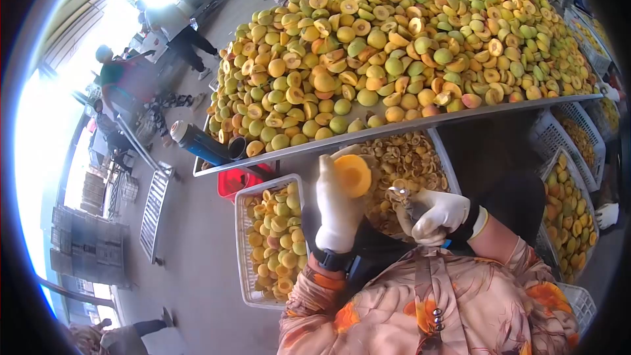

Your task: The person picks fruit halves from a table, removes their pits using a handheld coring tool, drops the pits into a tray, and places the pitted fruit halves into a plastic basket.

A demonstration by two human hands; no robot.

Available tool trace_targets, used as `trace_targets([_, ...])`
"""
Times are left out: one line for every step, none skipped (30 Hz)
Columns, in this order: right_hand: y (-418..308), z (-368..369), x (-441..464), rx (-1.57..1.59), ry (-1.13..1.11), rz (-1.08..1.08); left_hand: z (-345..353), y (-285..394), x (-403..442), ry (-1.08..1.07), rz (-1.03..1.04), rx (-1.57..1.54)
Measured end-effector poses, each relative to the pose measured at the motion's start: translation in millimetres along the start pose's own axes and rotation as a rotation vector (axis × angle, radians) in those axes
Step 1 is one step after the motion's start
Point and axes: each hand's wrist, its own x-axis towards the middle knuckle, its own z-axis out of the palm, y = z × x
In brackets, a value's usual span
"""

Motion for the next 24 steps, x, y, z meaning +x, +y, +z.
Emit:
trace_targets([10.8, -12.4, 3.2, -0.145, 0.194, 0.056, -22.4, 19.7, -0.2, 0.037, -0.096, -0.074])
trace_targets([15.4, -24.1, 7.6, -0.481, 0.383, 0.183, -48.0, 32.0, -2.0, 0.108, -0.111, -0.069])
trace_targets([25.1, -31.7, 13.0, -1.010, 0.552, 0.129, -71.6, 43.0, -7.2, 0.172, -0.059, 0.035])
trace_targets([69.6, -79.4, 11.6, -1.400, 0.606, 0.035, -104.9, 49.2, -11.5, 0.267, -0.013, 0.162])
trace_targets([71.2, -84.5, 9.4, -1.357, 0.617, 0.223, -142.3, 53.0, -17.0, 0.365, 0.026, 0.288])
trace_targets([62.0, -75.6, 10.2, -1.268, 0.655, 0.336, -178.4, 57.1, -24.0, 0.456, 0.051, 0.359])
trace_targets([86.2, -99.2, 6.6, -1.333, 0.669, 0.305, -206.7, 64.9, -35.3, 0.544, 0.065, 0.429])
trace_targets([90.1, -105.5, 5.9, -1.319, 0.639, 0.319, -217.9, 81.3, -46.5, 0.675, -0.022, 0.489])
trace_targets([89.3, -107.5, 7.4, -1.310, 0.627, 0.326, -242.3, 85.6, -55.0, 0.682, 0.034, 0.627])
trace_targets([90.4, -109.1, 10.3, -1.320, 0.611, 0.321, -278.4, 84.7, -63.0, 0.755, 0.032, 0.717])
trace_targets([90.9, -111.9, 13.9, -1.331, 0.604, 0.313, -311.4, 82.5, -67.5, 0.820, 0.033, 0.805])
trace_targets([92.3, -115.7, 17.7, -1.330, 0.599, 0.318, -331.2, 82.2, -68.8, 0.865, -0.005, 0.850])
trace_targets([96.2, -121.3, 20.0, -1.361, 0.600, 0.298, -346.7, 81.3, -69.7, 0.909, -0.044, 0.893])
trace_targets([98.4, -124.9, 22.3, -1.369, 0.600, 0.301, -362.1, 79.0, -70.4, 0.955, -0.087, 0.934])
trace_targets([99.7, -128.3, 24.1, -1.376, 0.599, 0.306, -377.3, 76.7, -69.3, 0.991, -0.089, 0.952])
trace_targets([101.9, -132.6, 26.0, -1.355, 0.595, 0.341, -390.4, 74.2, -63.9, 1.021, -0.087, 0.968])
trace_targets([101.8, -133.1, 27.9, -1.343, 0.610, 0.369, -402.6, 70.4, -57.5, 1.049, -0.085, 0.983])
trace_targets([93.5, -128.3, 32.7, -1.315, 0.603, 0.407, -402.7, 71.0, -47.6, 1.059, -0.091, 0.888])
trace_targets([87.3, -123.4, 38.0, -1.286, 0.596, 0.447, -402.8, 72.4, -36.2, 1.068, -0.098, 0.794])
trace_targets([91.3, -129.9, 38.9, -1.289, 0.583, 0.463, -403.8, 73.2, -24.8, 1.074, -0.105, 0.700])
trace_targets([94.7, -135.6, 40.2, -1.285, 0.582, 0.465, -409.3, 72.4, -14.4, 1.054, -0.092, 0.655])
trace_targets([98.5, -140.3, 40.9, -1.281, 0.584, 0.466, -416.2, 72.0, -4.6, 1.032, -0.080, 0.610])
trace_targets([99.2, -143.6, 42.2, -1.274, 0.593, 0.468, -421.5, 71.1, 6.0, 1.002, -0.071, 0.566])
trace_targets([97.6, -143.2, 45.3, -1.267, 0.617, 0.465, -423.5, 69.4, 12.0, 0.984, -0.118, 0.523])
